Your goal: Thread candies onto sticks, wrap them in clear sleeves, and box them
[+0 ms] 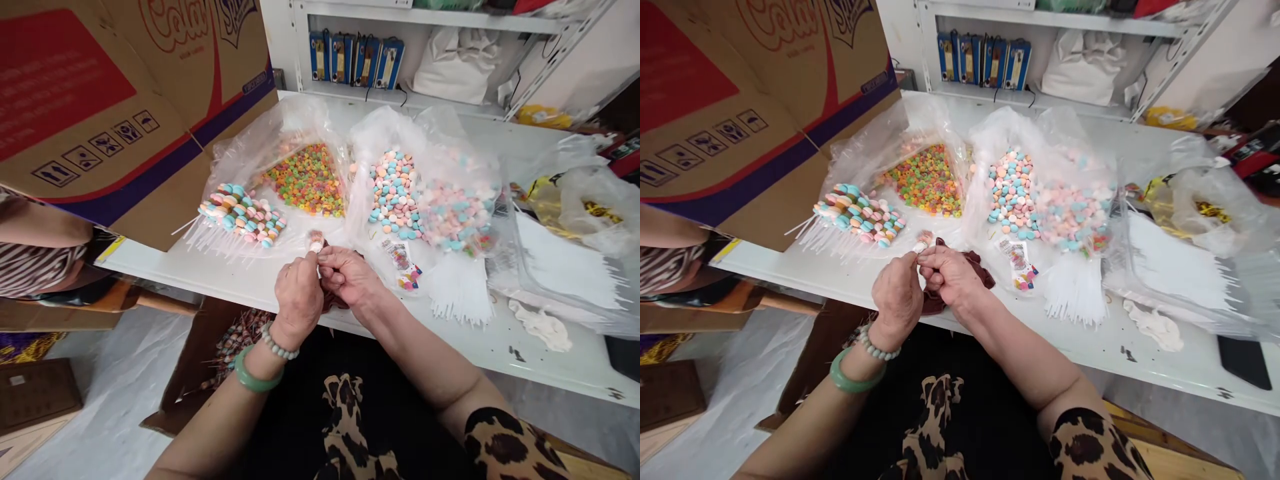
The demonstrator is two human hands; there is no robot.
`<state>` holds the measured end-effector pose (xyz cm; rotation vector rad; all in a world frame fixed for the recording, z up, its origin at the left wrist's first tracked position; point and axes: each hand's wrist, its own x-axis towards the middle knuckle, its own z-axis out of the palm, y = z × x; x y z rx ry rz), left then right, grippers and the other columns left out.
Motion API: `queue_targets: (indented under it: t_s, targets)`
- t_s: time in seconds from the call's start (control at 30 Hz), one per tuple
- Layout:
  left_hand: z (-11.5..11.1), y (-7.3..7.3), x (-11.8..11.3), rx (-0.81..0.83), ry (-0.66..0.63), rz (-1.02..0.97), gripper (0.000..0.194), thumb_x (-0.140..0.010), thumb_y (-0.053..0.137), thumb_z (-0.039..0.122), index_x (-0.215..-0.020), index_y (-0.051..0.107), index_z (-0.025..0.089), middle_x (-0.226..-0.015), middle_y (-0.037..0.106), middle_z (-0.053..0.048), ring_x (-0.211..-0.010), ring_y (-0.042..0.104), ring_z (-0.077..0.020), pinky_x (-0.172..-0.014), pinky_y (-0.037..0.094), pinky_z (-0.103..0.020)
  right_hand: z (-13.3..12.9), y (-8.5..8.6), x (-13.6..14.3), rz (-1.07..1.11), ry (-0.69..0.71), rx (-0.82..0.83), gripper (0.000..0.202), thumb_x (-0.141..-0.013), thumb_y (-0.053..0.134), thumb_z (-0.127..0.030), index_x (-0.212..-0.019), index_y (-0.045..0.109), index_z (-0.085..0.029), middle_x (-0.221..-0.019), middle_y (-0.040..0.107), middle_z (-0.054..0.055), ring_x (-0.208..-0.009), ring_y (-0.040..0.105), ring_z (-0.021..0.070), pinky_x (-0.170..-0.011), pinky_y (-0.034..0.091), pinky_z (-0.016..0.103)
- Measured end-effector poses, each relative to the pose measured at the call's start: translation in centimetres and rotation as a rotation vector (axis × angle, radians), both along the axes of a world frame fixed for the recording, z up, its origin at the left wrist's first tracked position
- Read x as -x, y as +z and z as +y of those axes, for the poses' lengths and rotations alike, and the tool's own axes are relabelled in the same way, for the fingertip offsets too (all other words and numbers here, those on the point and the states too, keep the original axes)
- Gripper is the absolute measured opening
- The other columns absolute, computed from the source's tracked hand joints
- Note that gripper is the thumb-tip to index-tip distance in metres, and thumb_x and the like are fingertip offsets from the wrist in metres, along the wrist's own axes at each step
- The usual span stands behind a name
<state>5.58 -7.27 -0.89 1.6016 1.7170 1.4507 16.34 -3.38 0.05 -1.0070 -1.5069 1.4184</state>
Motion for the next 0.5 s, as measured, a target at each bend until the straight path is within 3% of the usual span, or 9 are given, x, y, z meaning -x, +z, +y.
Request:
queue_targets:
  t_s: [0.07, 0.1, 0.17, 0.23, 0.3, 0.37, 0.43, 0.5]
  targets:
    - [0.2, -1.4, 0.8, 0.075, -0.044, -0.33, 0.028, -0.086, 0.06, 0.042, -0.104, 0.059, 0.02, -0.086, 0.061, -0.006, -0.08, 0.058, -0.0195, -0.082, 0.046, -0.034, -0.5, -1.0, 0.4, 0.142, 0.073, 0.05, 0.026, -0.091, 0.045, -0.035, -0.068, 0.045, -0.023, -0.049, 0.033, -0.009, -0.038, 0.021, 0.0081, -0.039, 0.028, 0.021]
    - [0.1, -1.9, 1.4, 0.193, -0.128, -0.522, 0.034, -0.085, 0.058, 0.049, -0.105, 0.058, 0.021, -0.087, 0.062, -0.005, -0.078, 0.06, -0.0186, -0.08, 0.048, -0.034, -1.0, -1.5, 0.5, 0.171, 0.073, 0.04, 0.027, -0.091, 0.045, -0.037, -0.068, 0.046, -0.023, -0.05, 0.035, -0.009, -0.038, 0.024, 0.0083, -0.039, 0.03, 0.021]
    - [-0.4, -2.6, 2.8, 0.566, -0.422, -0.858, 0.052, -0.083, 0.051, 0.067, -0.099, 0.058, 0.019, -0.083, 0.064, -0.006, -0.07, 0.062, -0.0189, -0.071, 0.052, -0.035, -1.8, -2.4, 0.2, 0.121, 0.02, -0.039, 0.028, -0.091, 0.049, -0.039, -0.068, 0.052, -0.023, -0.054, 0.044, -0.007, -0.043, 0.037, 0.0094, -0.042, 0.036, 0.022]
    - [-1.1, -3.1, 4.2, 0.927, -0.746, -1.005, 0.071, -0.076, 0.043, 0.081, -0.089, 0.061, 0.014, -0.078, 0.065, -0.01, -0.065, 0.064, -0.0222, -0.065, 0.053, -0.038, -2.4, -3.0, -0.3, -0.008, 0.009, -0.142, 0.026, -0.088, 0.057, -0.037, -0.067, 0.056, -0.022, -0.059, 0.051, -0.004, -0.055, 0.048, 0.0108, -0.049, 0.041, 0.021]
    - [-1.9, -3.5, 5.4, 1.03, -0.867, -0.995, 0.069, -0.074, 0.049, 0.08, -0.082, 0.061, 0.013, -0.071, 0.064, -0.009, -0.056, 0.063, -0.0203, -0.055, 0.05, -0.033, -2.8, -3.4, -0.7, -0.137, 0.057, -0.197, 0.025, -0.087, 0.06, -0.033, -0.065, 0.055, -0.02, -0.062, 0.055, 0.0, -0.064, 0.053, 0.0124, -0.057, 0.043, 0.021]
    - [-2.2, -3.5, 6.6, 0.981, -0.852, -0.883, 0.055, -0.076, 0.06, 0.069, -0.082, 0.062, 0.015, -0.063, 0.061, -0.003, -0.042, 0.052, -0.0124, -0.043, 0.039, -0.024, -3.1, -3.7, -0.9, -0.238, 0.092, -0.165, 0.022, -0.089, 0.055, -0.029, -0.069, 0.054, -0.02, -0.066, 0.058, 0.002, -0.066, 0.055, 0.013, -0.061, 0.044, 0.023]
    - [-2.3, -2.9, 7.8, 0.927, -0.858, -0.639, 0.041, -0.075, 0.069, 0.056, -0.084, 0.064, 0.016, -0.061, 0.058, 0.001, -0.04, 0.044, -0.008, -0.042, 0.03, -0.02, -3.3, -4.0, -1.0, -0.234, 0.187, 0.0, 0.019, -0.089, 0.052, -0.03, -0.073, 0.054, -0.019, -0.062, 0.056, 0.0, -0.057, 0.052, 0.0112, -0.054, 0.041, 0.022]
    - [-2.5, -1.6, 8.7, 0.888, -0.908, -0.301, 0.03, -0.075, 0.073, 0.045, -0.084, 0.069, 0.016, -0.066, 0.061, 0.0, -0.055, 0.052, -0.0108, -0.052, 0.036, -0.02, -3.5, -4.3, -1.1, -0.144, 0.407, 0.282, 0.019, -0.087, 0.051, -0.034, -0.077, 0.054, -0.019, -0.055, 0.052, -0.004, -0.043, 0.041, 0.0083, -0.045, 0.034, 0.021]
